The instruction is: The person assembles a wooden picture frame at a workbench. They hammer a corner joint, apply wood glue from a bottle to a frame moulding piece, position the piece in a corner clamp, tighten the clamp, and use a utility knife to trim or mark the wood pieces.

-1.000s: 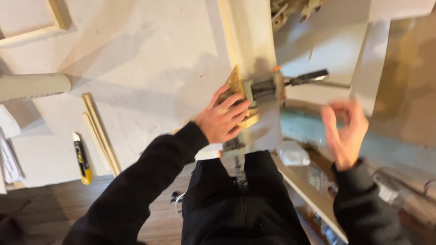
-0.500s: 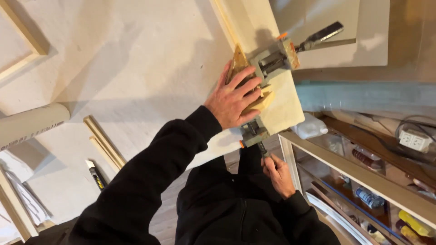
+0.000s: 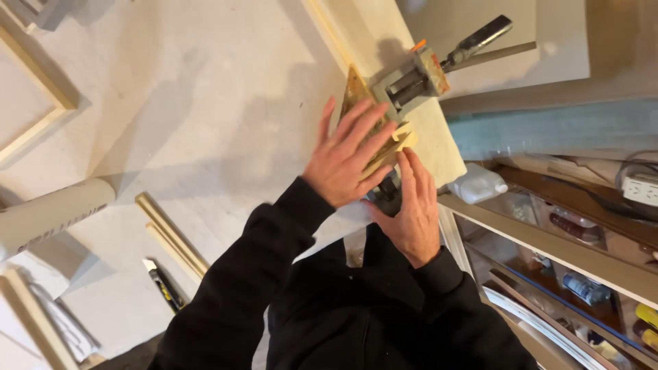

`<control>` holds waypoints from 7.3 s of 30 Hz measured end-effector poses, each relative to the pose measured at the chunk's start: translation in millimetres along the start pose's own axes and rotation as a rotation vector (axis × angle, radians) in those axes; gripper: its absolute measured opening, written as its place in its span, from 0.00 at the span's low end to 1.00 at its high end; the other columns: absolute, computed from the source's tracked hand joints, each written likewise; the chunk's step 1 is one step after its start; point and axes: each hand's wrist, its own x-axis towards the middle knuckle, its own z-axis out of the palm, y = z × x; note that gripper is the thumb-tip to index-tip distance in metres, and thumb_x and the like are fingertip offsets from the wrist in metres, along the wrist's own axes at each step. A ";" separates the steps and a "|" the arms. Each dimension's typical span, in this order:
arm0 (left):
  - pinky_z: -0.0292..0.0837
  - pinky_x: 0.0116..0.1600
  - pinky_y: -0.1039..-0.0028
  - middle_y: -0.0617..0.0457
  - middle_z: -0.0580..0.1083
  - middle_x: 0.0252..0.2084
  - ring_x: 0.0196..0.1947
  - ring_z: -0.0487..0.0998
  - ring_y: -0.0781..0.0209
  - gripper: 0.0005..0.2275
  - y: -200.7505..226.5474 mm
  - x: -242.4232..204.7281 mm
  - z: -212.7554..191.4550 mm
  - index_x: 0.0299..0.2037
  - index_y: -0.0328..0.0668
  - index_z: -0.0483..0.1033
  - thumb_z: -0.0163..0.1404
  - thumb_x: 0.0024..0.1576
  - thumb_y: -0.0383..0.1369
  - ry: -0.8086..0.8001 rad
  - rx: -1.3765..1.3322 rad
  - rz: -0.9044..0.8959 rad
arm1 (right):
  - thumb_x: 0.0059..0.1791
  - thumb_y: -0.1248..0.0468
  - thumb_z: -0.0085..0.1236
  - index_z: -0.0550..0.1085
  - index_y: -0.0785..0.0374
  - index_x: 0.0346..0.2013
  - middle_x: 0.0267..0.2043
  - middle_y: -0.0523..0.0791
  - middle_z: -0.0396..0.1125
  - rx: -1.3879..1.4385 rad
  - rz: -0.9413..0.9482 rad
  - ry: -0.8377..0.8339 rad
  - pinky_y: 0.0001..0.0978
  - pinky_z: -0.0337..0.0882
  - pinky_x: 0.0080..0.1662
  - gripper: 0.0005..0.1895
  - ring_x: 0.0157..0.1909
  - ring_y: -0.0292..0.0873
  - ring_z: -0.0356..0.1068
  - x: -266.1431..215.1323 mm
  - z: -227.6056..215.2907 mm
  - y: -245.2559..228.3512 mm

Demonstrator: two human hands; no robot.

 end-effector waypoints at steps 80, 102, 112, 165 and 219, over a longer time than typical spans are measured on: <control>0.78 0.49 0.76 0.48 0.84 0.43 0.43 0.84 0.66 0.14 -37.4 -110.8 -13.3 0.53 0.37 0.81 0.53 0.58 0.30 -0.428 -0.747 -1.061 | 0.50 0.68 0.67 0.71 0.68 0.48 0.44 0.46 0.72 0.614 0.462 0.104 0.27 0.75 0.47 0.16 0.45 0.36 0.73 39.8 22.2 63.7; 0.78 0.51 0.76 0.47 0.83 0.45 0.46 0.83 0.66 0.13 -43.2 -129.1 -0.8 0.52 0.31 0.80 0.54 0.59 0.28 -0.414 -0.720 -0.982 | 0.46 0.66 0.69 0.79 0.69 0.42 0.33 0.41 0.74 0.615 0.612 0.068 0.21 0.74 0.40 0.13 0.34 0.29 0.71 52.6 20.3 62.1; 0.77 0.49 0.79 0.50 0.83 0.42 0.42 0.80 0.72 0.12 -37.8 -120.9 -2.3 0.53 0.30 0.80 0.53 0.60 0.27 -0.426 -0.650 -1.026 | 0.45 0.65 0.69 0.80 0.69 0.39 0.30 0.41 0.73 0.660 0.616 0.107 0.22 0.75 0.37 0.12 0.31 0.29 0.70 54.0 5.6 62.7; 0.76 0.50 0.80 0.53 0.82 0.45 0.43 0.79 0.73 0.15 -44.2 -125.1 0.9 0.55 0.30 0.78 0.53 0.60 0.27 -0.420 -0.755 -1.034 | 0.47 0.63 0.54 0.75 0.61 0.55 0.61 0.42 0.66 0.001 -0.539 -0.189 0.38 0.63 0.52 0.22 0.61 0.44 0.64 25.3 -4.0 28.0; 0.77 0.47 0.80 0.51 0.83 0.42 0.41 0.80 0.73 0.13 -37.2 -116.9 -7.3 0.54 0.34 0.80 0.54 0.60 0.28 -0.423 -0.740 -1.091 | 0.55 0.64 0.55 0.75 0.65 0.53 0.40 0.51 0.74 0.360 0.521 -0.055 0.31 0.73 0.42 0.13 0.39 0.44 0.76 -122.4 -7.7 79.2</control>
